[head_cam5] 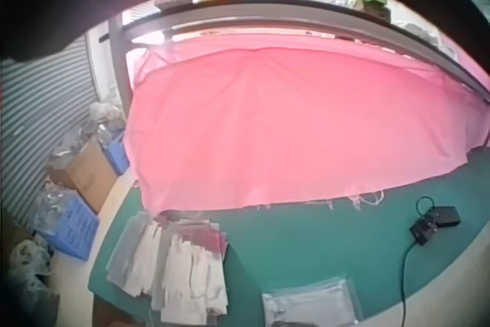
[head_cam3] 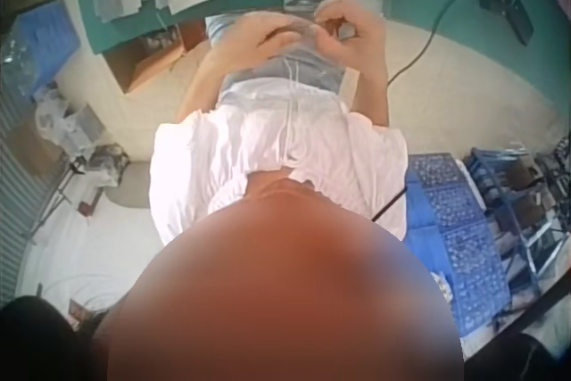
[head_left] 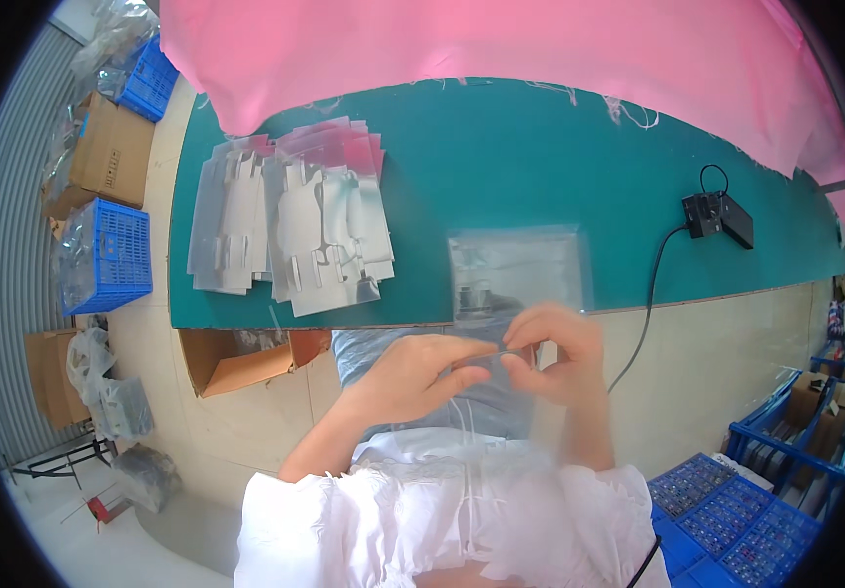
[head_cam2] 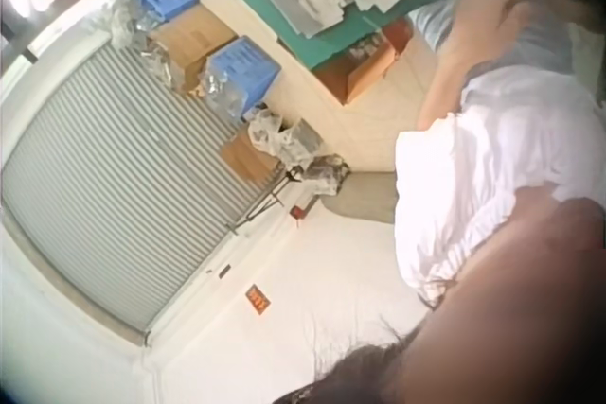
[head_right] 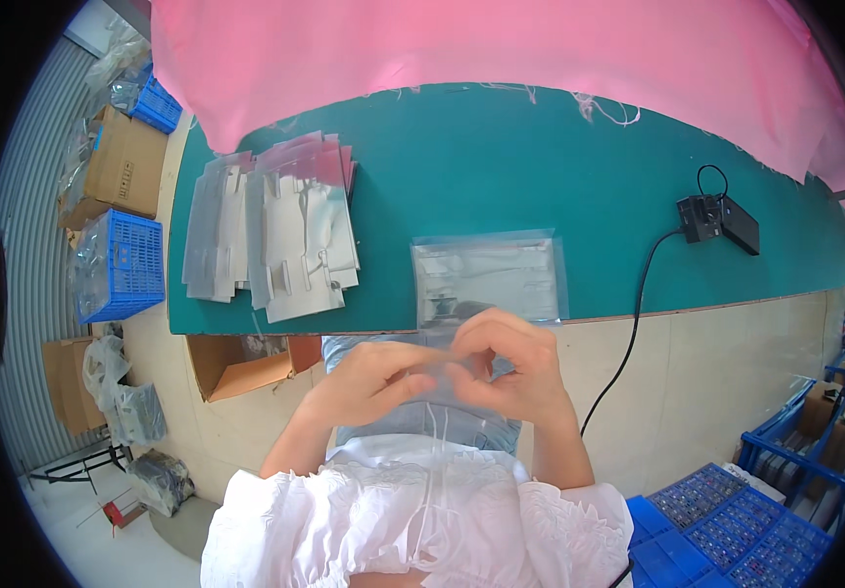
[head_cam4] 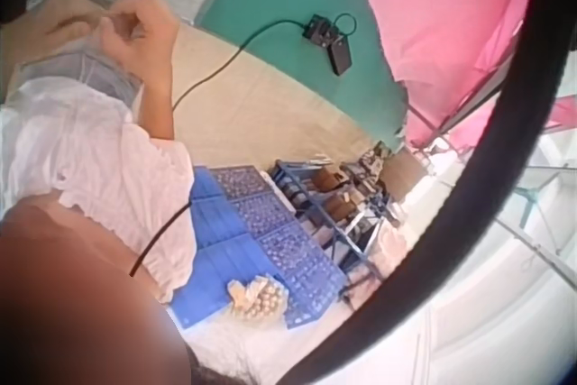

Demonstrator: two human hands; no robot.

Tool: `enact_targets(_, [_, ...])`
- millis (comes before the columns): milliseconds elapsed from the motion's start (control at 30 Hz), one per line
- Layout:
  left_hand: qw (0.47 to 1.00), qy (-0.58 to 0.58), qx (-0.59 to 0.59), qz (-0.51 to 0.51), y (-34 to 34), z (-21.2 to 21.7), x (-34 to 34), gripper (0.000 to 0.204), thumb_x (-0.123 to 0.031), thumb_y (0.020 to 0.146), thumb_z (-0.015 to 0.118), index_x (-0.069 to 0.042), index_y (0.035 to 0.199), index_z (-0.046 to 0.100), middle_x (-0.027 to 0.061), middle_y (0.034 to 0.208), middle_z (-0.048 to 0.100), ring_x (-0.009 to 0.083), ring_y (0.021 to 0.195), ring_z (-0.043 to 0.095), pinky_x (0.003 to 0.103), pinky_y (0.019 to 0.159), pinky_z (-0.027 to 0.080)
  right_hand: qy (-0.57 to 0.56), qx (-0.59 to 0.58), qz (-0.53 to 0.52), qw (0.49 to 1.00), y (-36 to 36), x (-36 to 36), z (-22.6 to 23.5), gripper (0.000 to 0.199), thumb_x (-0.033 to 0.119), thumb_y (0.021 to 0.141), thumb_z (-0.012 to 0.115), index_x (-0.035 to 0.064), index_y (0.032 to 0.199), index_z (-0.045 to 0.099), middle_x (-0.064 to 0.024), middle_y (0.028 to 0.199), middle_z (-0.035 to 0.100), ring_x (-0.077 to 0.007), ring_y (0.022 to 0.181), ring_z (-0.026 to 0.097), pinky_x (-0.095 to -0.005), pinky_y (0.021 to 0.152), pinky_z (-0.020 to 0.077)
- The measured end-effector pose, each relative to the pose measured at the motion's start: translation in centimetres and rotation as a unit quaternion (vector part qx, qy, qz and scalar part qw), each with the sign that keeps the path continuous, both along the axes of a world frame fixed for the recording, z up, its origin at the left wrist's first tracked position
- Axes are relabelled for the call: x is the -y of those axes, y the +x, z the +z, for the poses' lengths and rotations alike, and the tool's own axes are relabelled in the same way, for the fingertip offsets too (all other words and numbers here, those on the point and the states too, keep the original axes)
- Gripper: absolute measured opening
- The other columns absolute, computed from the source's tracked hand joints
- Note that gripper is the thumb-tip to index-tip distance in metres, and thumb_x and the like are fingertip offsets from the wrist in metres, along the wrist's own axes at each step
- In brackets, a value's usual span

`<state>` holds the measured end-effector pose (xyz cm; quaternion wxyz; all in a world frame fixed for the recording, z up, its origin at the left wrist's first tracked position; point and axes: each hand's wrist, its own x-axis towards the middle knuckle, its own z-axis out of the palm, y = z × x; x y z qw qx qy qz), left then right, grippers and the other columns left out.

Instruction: Sealing small parts into plastic bags using a heat sealer.

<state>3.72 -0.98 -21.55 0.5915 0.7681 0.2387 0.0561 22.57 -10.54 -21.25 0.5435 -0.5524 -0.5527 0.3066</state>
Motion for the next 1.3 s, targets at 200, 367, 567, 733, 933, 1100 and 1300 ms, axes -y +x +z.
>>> enact_targets(200, [0.996, -0.022, 0.065, -0.049, -0.3, -1.1, 0.3, 0.030, -0.026, 0.093, 0.059, -0.005, 0.113, 0.066, 0.0113, 0.077, 0.065, 0.0260, 0.069, 0.060, 0.038, 0.065, 0.046, -0.016, 0.008, -0.002, 1.000, -0.2, 0.2, 0.4, 0.018, -0.002, 0.064, 0.073, 0.0038, 0.078, 0.064, -0.0068, 0.083, 0.065, -0.0090, 0.057, 0.052, -0.0212, 0.049, 0.0402])
enact_targets(367, [0.997, -0.070, 0.019, -0.004, -0.3, -0.9, 0.4, 0.025, -0.023, 0.093, 0.058, -0.004, 0.107, 0.068, 0.0121, 0.077, 0.065, 0.0241, 0.067, 0.061, 0.035, 0.063, 0.047, -0.035, 0.003, -0.014, 0.999, 0.1, 0.5, 0.2, 0.018, -0.001, 0.063, 0.072, 0.0027, 0.079, 0.064, -0.0087, 0.084, 0.066, -0.0102, 0.060, 0.055, -0.0222, 0.052, 0.0413])
enact_targets(567, [0.995, -0.041, 0.092, 0.002, -0.3, -1.5, 0.8, 0.025, -0.016, 0.090, 0.058, -0.005, 0.110, 0.068, 0.0092, 0.072, 0.063, 0.0192, 0.061, 0.059, 0.032, 0.057, 0.045, -0.005, 0.006, -0.027, 1.000, 0.1, 0.4, 0.6, 0.019, -0.002, 0.063, 0.073, 0.0044, 0.077, 0.062, -0.0059, 0.081, 0.065, -0.0084, 0.056, 0.050, -0.0217, 0.048, 0.0390])
enact_targets(733, [0.999, -0.014, 0.032, -0.025, -0.6, -1.2, 0.3, 0.026, -0.022, 0.092, 0.058, -0.005, 0.108, 0.068, 0.0112, 0.073, 0.063, 0.0239, 0.065, 0.059, 0.034, 0.060, 0.046, -0.003, 0.012, -0.045, 0.999, 0.4, 0.8, 0.5, 0.017, -0.002, 0.063, 0.072, 0.0036, 0.076, 0.062, -0.0063, 0.081, 0.065, -0.0087, 0.056, 0.050, -0.0213, 0.048, 0.0388])
enact_targets(933, [0.998, -0.029, 0.037, -0.047, -0.8, -0.6, 0.4, 0.025, -0.023, 0.091, 0.059, -0.005, 0.106, 0.069, 0.0110, 0.073, 0.063, 0.0250, 0.067, 0.060, 0.035, 0.062, 0.046, 0.007, 0.021, -0.038, 0.999, 0.6, 1.0, 0.5, 0.018, -0.002, 0.061, 0.072, 0.0032, 0.075, 0.062, -0.0065, 0.082, 0.065, -0.0085, 0.056, 0.051, -0.0214, 0.049, 0.0389])
enact_targets(1100, [0.999, -0.004, 0.018, -0.033, -1.0, -1.0, 0.4, 0.022, -0.017, 0.090, 0.058, -0.005, 0.105, 0.070, 0.0100, 0.073, 0.065, 0.0217, 0.065, 0.062, 0.033, 0.060, 0.047, 0.020, 0.027, -0.045, 0.998, 1.2, 1.1, 0.3, 0.018, -0.002, 0.061, 0.072, 0.0033, 0.075, 0.062, -0.0061, 0.081, 0.065, -0.0083, 0.056, 0.050, -0.0215, 0.049, 0.0387])
enact_targets(1300, [0.993, -0.060, 0.058, -0.082, -1.0, -1.2, 0.4, 0.026, -0.019, 0.089, 0.062, -0.005, 0.110, 0.068, 0.0104, 0.077, 0.067, 0.0207, 0.065, 0.062, 0.032, 0.060, 0.047, 0.014, 0.028, -0.048, 0.998, 1.2, 1.3, 0.6, 0.018, -0.002, 0.061, 0.071, 0.0035, 0.075, 0.062, -0.0061, 0.082, 0.065, -0.0077, 0.055, 0.050, -0.0214, 0.049, 0.0383])
